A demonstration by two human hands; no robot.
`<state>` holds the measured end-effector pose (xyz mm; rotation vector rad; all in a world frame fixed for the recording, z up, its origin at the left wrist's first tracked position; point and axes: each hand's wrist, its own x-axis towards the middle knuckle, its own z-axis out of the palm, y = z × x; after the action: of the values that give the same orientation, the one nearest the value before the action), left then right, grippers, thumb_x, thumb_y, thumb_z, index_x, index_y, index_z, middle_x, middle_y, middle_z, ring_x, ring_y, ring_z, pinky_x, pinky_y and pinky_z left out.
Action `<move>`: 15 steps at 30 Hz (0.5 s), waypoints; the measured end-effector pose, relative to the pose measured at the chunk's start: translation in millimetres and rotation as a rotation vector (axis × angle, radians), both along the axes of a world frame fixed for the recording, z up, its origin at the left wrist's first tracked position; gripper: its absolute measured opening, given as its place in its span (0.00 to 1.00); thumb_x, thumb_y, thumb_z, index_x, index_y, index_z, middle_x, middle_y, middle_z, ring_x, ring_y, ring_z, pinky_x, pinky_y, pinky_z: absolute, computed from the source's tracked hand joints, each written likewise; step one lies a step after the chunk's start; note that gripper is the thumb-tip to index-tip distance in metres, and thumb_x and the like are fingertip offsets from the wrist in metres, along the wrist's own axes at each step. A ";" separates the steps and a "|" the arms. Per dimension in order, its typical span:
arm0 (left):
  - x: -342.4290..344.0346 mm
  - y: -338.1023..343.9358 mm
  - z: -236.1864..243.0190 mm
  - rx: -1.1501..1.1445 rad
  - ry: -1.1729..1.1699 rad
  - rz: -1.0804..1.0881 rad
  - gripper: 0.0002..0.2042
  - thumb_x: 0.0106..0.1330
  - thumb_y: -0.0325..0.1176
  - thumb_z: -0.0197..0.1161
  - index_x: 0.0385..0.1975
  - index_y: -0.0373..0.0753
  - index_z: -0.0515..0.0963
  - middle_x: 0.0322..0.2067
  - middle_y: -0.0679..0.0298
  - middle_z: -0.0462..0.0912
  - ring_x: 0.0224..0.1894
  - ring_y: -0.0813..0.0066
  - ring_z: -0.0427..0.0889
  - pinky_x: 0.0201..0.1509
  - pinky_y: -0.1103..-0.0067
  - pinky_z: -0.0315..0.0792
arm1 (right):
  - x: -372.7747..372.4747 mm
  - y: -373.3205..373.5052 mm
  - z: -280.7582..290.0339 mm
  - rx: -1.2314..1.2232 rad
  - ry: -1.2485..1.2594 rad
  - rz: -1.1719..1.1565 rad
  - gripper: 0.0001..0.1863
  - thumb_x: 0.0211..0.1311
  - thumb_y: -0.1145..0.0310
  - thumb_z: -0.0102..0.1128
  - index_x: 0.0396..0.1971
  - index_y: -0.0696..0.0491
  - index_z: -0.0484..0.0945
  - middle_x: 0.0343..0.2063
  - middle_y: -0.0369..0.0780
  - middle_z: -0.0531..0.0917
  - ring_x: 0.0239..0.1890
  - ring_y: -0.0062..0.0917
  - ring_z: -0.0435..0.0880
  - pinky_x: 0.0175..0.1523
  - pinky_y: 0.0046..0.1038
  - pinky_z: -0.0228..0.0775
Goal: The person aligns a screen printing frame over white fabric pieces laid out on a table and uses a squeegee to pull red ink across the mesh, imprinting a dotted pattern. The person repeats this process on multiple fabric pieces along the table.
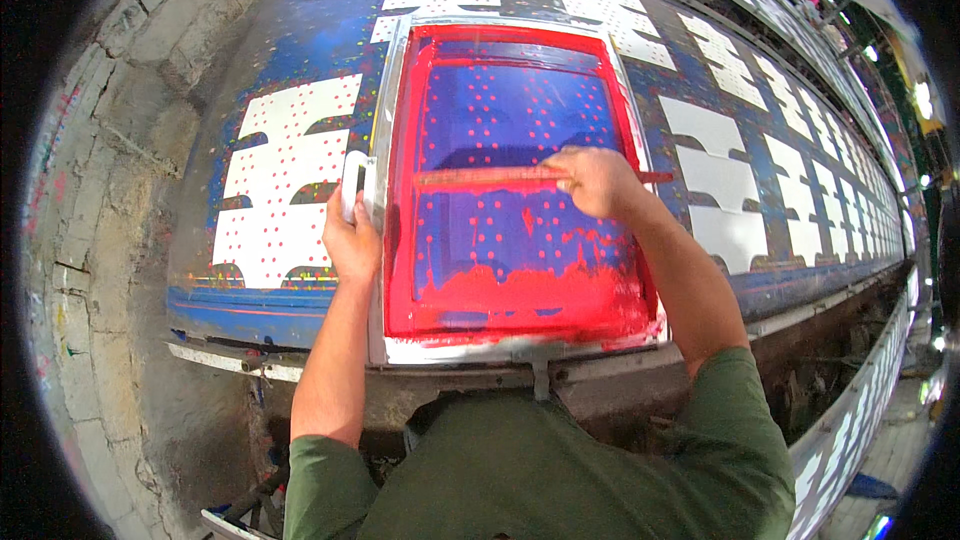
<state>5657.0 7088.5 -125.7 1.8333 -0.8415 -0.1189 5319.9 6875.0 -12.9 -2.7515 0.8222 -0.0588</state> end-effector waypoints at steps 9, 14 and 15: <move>-5.8 -1.9 9.6 0.091 -0.015 0.040 0.22 0.80 0.26 0.62 0.70 0.23 0.74 0.58 0.41 0.87 0.60 0.58 0.89 0.64 0.65 0.80 | 84.4 -193.7 -26.0 -0.280 -0.086 -0.092 0.19 0.72 0.67 0.61 0.60 0.41 0.87 0.49 0.46 0.91 0.55 0.47 0.91 0.59 0.53 0.83; -11.8 -3.4 11.3 0.137 0.038 0.107 0.22 0.82 0.28 0.62 0.70 0.23 0.75 0.58 0.42 0.87 0.60 0.59 0.88 0.65 0.65 0.80 | 102.0 -242.3 -27.9 -0.283 -0.058 -0.097 0.20 0.72 0.66 0.59 0.60 0.44 0.87 0.50 0.47 0.92 0.56 0.48 0.91 0.61 0.53 0.83; -11.1 -3.6 10.2 0.131 0.031 0.111 0.22 0.82 0.29 0.62 0.70 0.23 0.75 0.57 0.42 0.87 0.60 0.59 0.88 0.66 0.65 0.79 | 104.3 -247.6 -28.2 -0.270 -0.047 -0.095 0.20 0.72 0.66 0.60 0.60 0.44 0.87 0.50 0.47 0.92 0.56 0.48 0.90 0.62 0.53 0.83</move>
<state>5645.9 7084.9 -115.5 1.9921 -0.7229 -0.1343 5424.2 6627.4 -41.1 -2.9441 0.9976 -0.2716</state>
